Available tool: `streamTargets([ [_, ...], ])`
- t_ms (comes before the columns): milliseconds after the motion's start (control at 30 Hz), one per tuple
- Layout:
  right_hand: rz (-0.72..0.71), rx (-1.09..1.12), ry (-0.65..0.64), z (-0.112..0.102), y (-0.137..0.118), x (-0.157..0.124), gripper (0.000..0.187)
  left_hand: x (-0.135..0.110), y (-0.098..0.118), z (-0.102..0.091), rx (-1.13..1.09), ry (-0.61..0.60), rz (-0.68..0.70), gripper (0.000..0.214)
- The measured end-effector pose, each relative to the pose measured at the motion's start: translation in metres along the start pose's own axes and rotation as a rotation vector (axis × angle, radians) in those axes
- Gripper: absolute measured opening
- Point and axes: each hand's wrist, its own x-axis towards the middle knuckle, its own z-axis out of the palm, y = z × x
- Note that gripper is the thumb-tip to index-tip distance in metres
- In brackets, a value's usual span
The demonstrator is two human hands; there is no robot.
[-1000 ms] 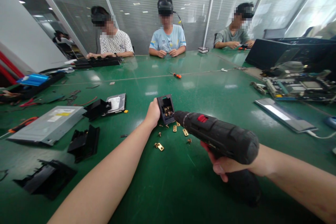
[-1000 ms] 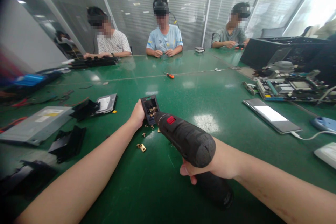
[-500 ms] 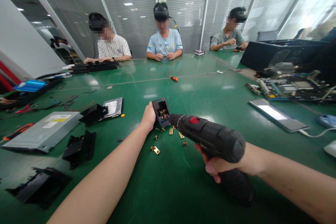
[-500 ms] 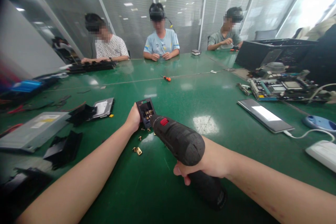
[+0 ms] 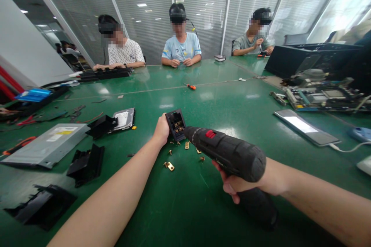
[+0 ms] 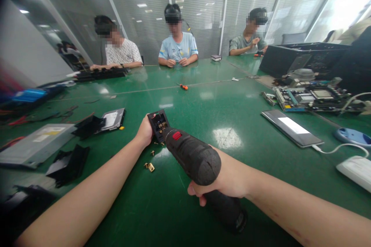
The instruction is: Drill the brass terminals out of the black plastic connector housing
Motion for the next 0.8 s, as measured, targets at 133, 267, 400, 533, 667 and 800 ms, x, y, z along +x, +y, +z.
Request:
streamTargets([
  [133, 0.003, 0.013, 0.012, 0.002, -0.004, -0.002, 0.07, 0.001, -0.002, 0.0, 0.007, -0.018, -0.024, 0.036],
  [267, 0.002, 0.013, 0.002, 0.004, -0.006, -0.003, 0.096, 0.0, -0.001, 0.001, -0.018, -0.046, -0.05, 0.033],
  [400, -0.012, 0.008, 0.036, 0.005, -0.008, -0.003, 0.109, -0.003, 0.002, 0.003, -0.028, -0.039, -0.057, 0.034],
  [533, 0.021, 0.015, 0.037, 0.003, -0.005, -0.002, 0.068, -0.003, 0.003, 0.003, -0.017, -0.022, -0.053, 0.033],
  [667, 0.033, 0.02, 0.048, -0.002, 0.002, -0.001, 0.062, -0.002, 0.001, 0.003, -0.031, -0.009, -0.065, 0.033],
  [800, 0.016, 0.004, 0.026, -0.003, 0.001, -0.002, 0.077, -0.002, 0.001, 0.003, -0.034, 0.001, -0.051, 0.036],
])
